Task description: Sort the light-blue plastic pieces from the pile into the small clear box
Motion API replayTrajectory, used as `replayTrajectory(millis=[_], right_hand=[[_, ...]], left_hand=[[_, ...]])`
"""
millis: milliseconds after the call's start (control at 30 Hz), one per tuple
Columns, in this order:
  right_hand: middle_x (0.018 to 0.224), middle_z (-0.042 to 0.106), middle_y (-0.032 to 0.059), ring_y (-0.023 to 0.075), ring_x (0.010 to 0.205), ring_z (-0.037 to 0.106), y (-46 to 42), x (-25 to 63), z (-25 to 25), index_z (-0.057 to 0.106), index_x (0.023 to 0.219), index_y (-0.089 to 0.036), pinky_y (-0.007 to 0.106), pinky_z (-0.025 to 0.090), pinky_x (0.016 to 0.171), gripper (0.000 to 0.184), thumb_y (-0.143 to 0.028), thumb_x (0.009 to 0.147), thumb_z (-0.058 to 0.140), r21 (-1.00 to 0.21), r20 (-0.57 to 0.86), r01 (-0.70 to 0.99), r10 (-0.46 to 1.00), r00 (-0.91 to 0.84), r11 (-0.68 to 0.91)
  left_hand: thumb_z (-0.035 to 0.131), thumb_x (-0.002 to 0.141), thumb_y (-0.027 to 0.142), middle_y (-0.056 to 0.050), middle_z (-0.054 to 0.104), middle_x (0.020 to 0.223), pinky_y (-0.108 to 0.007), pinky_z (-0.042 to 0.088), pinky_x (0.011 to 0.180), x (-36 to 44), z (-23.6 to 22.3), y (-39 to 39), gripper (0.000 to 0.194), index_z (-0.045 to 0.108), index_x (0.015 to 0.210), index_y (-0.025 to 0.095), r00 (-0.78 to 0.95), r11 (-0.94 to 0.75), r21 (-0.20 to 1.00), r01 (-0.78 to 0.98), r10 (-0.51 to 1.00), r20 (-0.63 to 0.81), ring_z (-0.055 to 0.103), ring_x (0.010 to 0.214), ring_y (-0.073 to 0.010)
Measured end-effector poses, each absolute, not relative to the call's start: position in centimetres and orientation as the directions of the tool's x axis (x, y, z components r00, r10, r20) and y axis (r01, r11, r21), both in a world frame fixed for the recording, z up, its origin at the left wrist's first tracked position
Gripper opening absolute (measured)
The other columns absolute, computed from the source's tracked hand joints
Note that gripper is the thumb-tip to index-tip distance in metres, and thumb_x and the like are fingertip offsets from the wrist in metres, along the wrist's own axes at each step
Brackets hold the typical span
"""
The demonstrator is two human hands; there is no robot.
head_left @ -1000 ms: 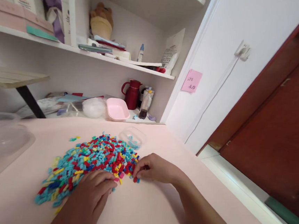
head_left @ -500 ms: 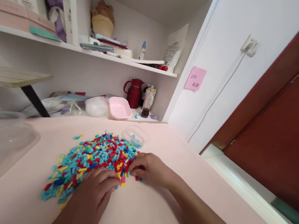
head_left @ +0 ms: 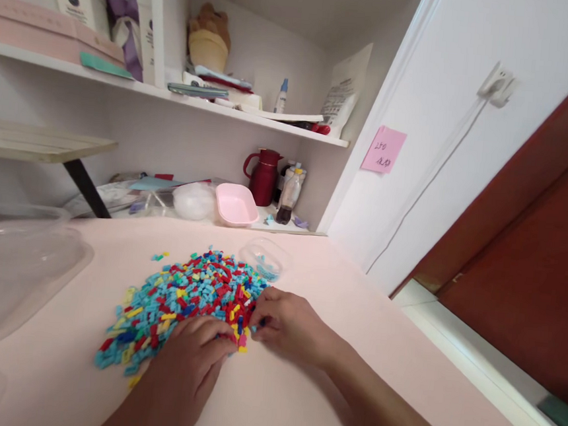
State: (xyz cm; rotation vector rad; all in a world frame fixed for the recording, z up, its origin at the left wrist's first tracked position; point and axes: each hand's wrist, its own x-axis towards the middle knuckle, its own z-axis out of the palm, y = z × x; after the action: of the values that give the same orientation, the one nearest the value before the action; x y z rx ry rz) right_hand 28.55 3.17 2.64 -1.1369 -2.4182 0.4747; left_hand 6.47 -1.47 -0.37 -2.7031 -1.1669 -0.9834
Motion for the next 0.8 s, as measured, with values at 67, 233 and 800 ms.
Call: replayTrajectory(millis=[67,233,800], right_hand=[[0.087,0.066,-0.0008,0.0126,0.075,0.061,3.6,28.8,2.8,0.073,0.087,-0.025,0.023,0.046,0.07,0.018,-0.012,0.074,0.072,-0.559,0.307,0.579,0.796,-0.521,0.594],[0.085,0.066,0.0032,0.0158,0.075,0.061,6.8,30.3,2.5,0.074,0.095,-0.024,0.028,0.049,0.071,0.014,-0.022,0.083,0.066,-0.629,0.604,0.508,0.781,-0.156,0.588],[0.086,0.069,0.0028,0.0129,0.075,0.062,2.1,28.0,4.3,0.074,0.094,-0.023,0.024,0.048,0.071,0.015,-0.023,0.09,0.059,-0.606,0.43,0.424,0.726,-0.537,0.673]], left_hand=[[0.051,0.085,0.012,-0.002,0.072,0.097,-0.035,0.056,0.079,6.5,-0.4,-1.5,0.025,0.069,0.094,0.027,0.522,-0.719,0.199,0.666,0.64,0.564,0.067,0.091,-0.0191],[0.054,0.083,0.013,-0.001,0.073,0.097,-0.034,0.055,0.079,6.6,-0.3,-1.6,0.024,0.07,0.092,0.029,0.521,-0.726,0.192,0.661,0.628,0.578,0.067,0.091,-0.0189],[0.046,0.089,0.02,-0.004,0.071,0.11,-0.037,0.053,0.086,5.9,-0.4,-1.2,0.028,0.068,0.105,0.026,0.303,-0.593,0.294,0.75,0.703,0.643,0.066,0.1,-0.0209]])
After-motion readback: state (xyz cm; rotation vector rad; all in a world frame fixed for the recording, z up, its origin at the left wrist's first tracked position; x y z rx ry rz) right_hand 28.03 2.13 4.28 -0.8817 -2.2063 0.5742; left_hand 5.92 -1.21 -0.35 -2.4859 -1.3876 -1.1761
